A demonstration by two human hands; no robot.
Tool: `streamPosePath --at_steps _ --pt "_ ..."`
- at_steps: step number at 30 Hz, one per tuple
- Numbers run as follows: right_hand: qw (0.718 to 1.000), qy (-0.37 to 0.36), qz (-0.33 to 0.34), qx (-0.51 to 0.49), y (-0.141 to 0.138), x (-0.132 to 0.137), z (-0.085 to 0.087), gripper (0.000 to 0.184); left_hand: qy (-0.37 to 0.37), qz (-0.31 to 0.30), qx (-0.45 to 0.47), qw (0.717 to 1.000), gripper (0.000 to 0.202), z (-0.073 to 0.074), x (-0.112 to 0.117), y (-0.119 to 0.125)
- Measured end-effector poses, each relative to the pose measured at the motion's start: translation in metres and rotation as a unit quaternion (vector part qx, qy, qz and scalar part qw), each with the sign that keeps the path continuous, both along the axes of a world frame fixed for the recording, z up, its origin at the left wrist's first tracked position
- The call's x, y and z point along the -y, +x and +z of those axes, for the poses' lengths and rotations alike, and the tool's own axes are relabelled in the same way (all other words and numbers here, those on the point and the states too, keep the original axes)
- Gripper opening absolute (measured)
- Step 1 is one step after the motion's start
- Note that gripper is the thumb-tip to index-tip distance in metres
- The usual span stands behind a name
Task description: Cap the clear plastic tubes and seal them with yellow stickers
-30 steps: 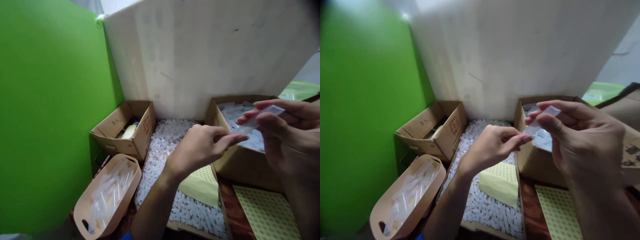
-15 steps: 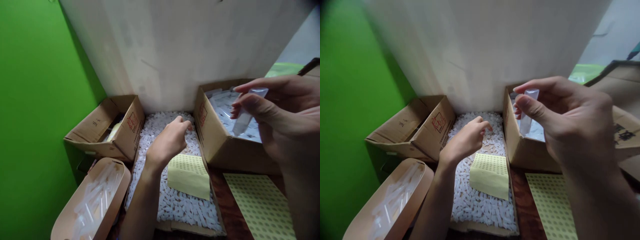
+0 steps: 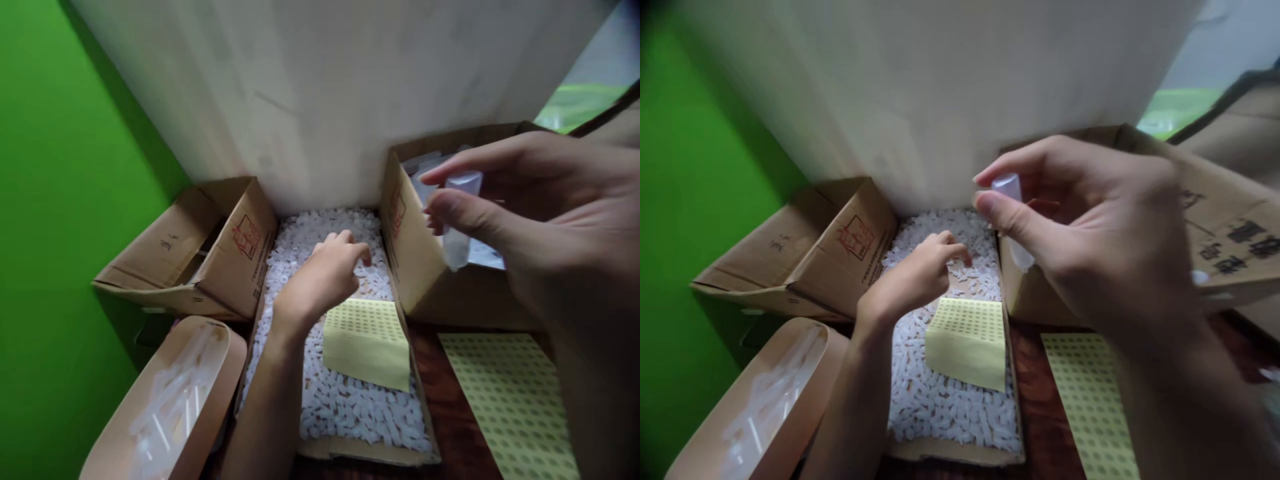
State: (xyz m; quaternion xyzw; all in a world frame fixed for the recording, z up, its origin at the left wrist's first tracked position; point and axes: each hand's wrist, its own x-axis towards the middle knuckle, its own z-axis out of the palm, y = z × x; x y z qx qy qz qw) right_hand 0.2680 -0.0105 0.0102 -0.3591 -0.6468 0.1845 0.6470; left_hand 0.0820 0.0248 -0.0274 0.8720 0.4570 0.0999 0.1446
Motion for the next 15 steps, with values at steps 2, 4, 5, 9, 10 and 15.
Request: streamPosePath --at_steps 2,4,5,9,10,15 --pt "0.997 -0.016 -0.042 0.061 0.002 0.002 0.002 0.014 -0.053 0.009 -0.033 0.998 0.037 -0.004 -0.004 -0.003" --pt "0.995 -0.021 -0.052 0.078 0.004 0.002 0.004 0.011 -0.11 0.003 -0.071 0.991 0.023 -0.01 -0.009 -0.004" --pt "0.996 -0.024 -0.047 0.076 0.005 0.002 0.004 0.01 -0.14 -0.006 -0.09 0.986 0.028 -0.014 -0.011 -0.004" --pt "0.997 -0.026 -0.027 0.064 0.008 0.002 0.005 0.009 -0.24 -0.031 -0.165 0.956 0.084 -0.03 -0.016 0.005" --pt "0.997 -0.026 -0.024 0.063 0.009 0.002 0.005 0.009 -0.248 -0.033 -0.175 0.952 0.092 -0.033 -0.016 0.009" --pt "0.997 -0.038 -0.001 0.064 0.013 0.004 0.007 0.008 -0.236 -0.023 -0.164 0.958 0.09 -0.049 -0.016 0.025"
